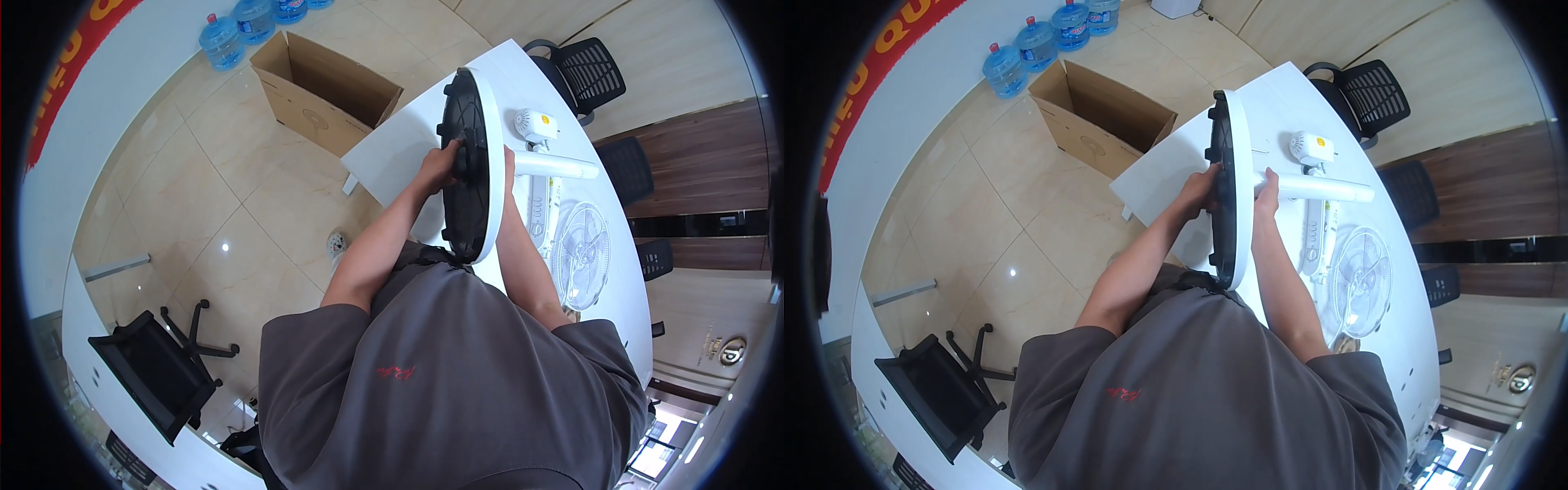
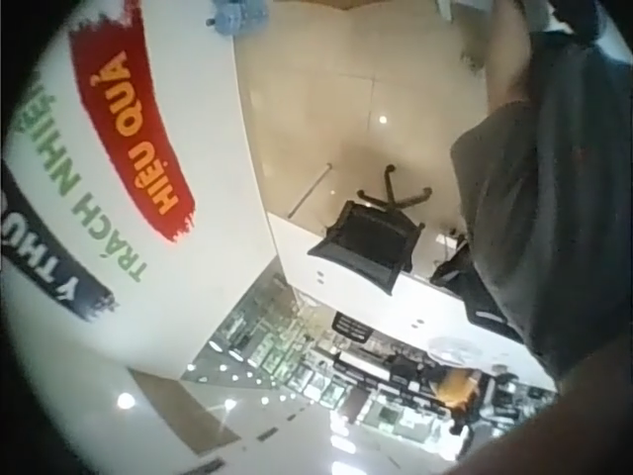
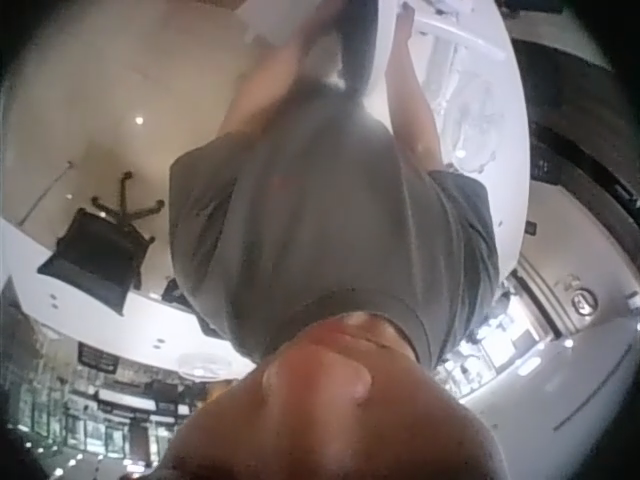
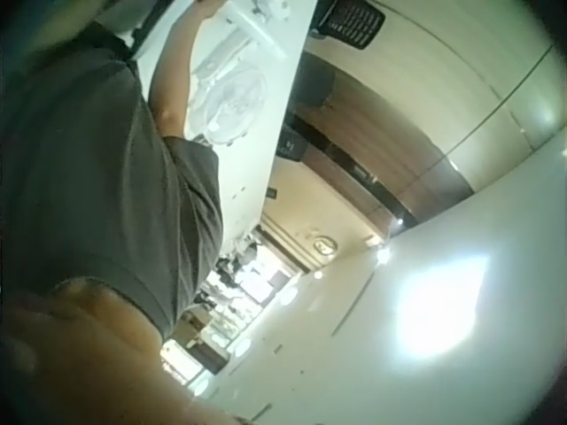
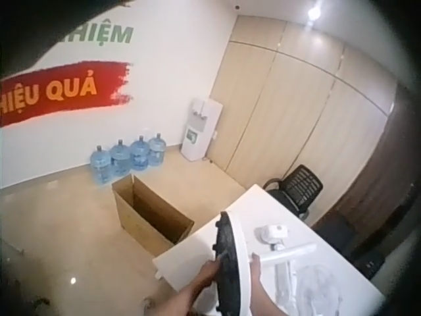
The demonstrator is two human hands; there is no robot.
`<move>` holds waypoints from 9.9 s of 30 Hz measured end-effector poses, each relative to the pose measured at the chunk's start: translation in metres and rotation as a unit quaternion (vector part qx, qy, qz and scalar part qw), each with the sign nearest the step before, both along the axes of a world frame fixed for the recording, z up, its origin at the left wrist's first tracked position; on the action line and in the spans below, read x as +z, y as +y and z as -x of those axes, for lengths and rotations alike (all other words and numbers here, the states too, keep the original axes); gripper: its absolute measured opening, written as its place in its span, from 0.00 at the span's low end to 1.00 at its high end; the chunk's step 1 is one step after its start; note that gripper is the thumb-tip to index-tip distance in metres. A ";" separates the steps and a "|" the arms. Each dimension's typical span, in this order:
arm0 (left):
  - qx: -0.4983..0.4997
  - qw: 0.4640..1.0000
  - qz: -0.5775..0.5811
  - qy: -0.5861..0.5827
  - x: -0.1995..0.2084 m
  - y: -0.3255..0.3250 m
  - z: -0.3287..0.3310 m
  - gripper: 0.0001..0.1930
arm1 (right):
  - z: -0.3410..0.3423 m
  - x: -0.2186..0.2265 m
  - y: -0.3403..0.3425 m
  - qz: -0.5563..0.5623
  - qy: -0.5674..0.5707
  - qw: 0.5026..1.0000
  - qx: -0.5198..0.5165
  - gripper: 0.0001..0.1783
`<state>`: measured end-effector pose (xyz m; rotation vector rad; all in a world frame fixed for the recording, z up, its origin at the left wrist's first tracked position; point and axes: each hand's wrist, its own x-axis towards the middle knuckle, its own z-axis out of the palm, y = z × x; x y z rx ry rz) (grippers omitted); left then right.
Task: Assembling the base and stand components of a household electric fan.
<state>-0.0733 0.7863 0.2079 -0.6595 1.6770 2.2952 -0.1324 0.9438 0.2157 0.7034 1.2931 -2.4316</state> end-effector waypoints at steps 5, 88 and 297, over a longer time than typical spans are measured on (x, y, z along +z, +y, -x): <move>-0.033 0.996 0.011 -0.083 0.003 -0.001 0.002 0.35 | 0.012 -0.022 0.011 0.017 0.019 0.999 -0.027 0.39; 0.087 0.928 0.231 0.280 0.014 0.041 0.014 0.32 | 0.007 0.052 -0.004 0.060 -0.009 0.955 -0.290 0.34; 0.032 0.998 0.037 -0.035 -0.044 -0.030 -0.079 0.21 | -0.176 -0.036 0.224 -0.648 -0.119 0.713 0.241 0.36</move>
